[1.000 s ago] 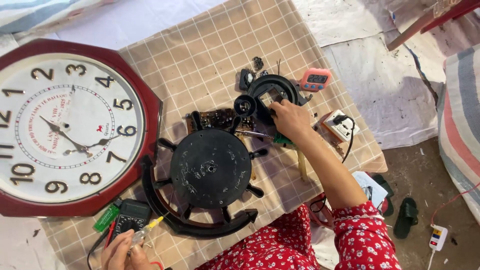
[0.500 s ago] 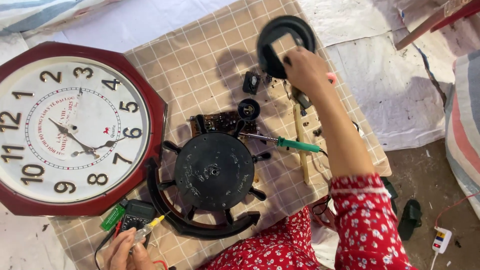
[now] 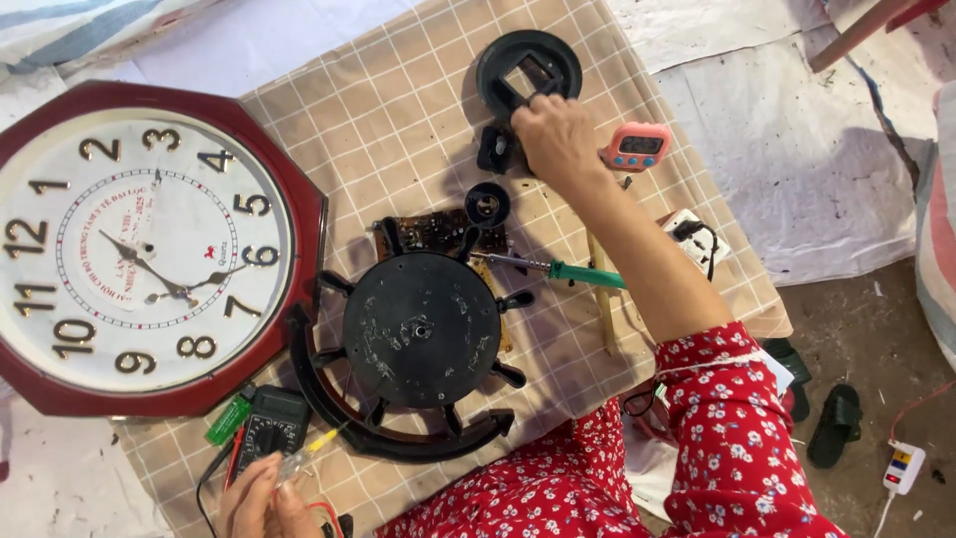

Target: The person works on the back of a disassembled wall clock, using a screwdriver to remove screws from the black plastic casing. They manipulate the casing and internal components, occasionally picking up and setting down small parts on the cluttered work surface.

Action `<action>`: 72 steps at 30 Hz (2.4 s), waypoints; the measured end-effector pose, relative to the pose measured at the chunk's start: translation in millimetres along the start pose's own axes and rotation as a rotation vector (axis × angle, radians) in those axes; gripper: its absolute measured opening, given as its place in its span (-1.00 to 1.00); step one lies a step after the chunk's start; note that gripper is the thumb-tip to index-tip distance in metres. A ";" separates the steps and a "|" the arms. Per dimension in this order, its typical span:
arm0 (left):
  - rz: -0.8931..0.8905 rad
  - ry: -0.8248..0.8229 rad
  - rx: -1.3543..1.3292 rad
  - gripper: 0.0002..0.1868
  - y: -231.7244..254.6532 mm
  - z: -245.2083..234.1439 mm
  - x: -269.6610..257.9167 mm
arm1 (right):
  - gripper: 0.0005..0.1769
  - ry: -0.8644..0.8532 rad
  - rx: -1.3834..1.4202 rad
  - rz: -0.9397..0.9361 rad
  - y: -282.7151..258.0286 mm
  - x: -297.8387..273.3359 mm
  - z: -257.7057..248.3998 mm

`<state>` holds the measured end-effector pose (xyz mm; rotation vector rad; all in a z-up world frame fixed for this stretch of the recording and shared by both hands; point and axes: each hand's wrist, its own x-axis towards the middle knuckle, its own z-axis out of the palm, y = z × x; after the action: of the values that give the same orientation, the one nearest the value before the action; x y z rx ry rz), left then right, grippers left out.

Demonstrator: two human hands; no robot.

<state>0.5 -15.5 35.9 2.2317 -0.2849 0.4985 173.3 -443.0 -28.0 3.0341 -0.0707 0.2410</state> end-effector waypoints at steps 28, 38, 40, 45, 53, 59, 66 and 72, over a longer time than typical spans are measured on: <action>0.173 0.017 -0.131 -0.87 36.3 -11.2 5.8 | -0.89 0.194 -0.120 -0.003 -4.2 -10.2 81.7; 0.166 0.036 -0.348 -0.81 20.2 13.8 29.9 | -0.91 0.229 0.617 0.066 -9.8 -61.9 -11.1; 0.121 0.013 -0.403 -0.76 20.2 16.1 48.5 | -0.92 0.168 0.881 0.138 -18.1 -87.0 -35.7; -0.489 -0.508 -0.161 -0.70 1.5 31.9 69.2 | -0.90 0.144 1.236 0.380 -52.1 -154.2 -24.3; -0.595 -0.672 0.059 -0.64 -0.8 50.1 65.1 | -0.91 0.493 0.845 0.288 -54.4 -150.9 -62.7; -0.780 -0.748 0.170 -0.56 -5.8 55.7 56.2 | -0.83 0.282 0.904 0.163 -63.1 -148.2 -57.4; -0.857 -0.787 0.152 -0.52 -0.4 62.6 68.5 | -0.92 0.116 0.501 0.217 -56.5 -130.7 -3.9; -0.847 -0.793 0.130 -0.49 -14.6 65.5 64.8 | -0.91 0.439 0.532 0.181 -68.4 -111.1 -61.6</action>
<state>80.7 -58.7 15.9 2.3176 0.3137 -0.8452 57.9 -364.5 8.5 3.3931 -0.2895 1.0924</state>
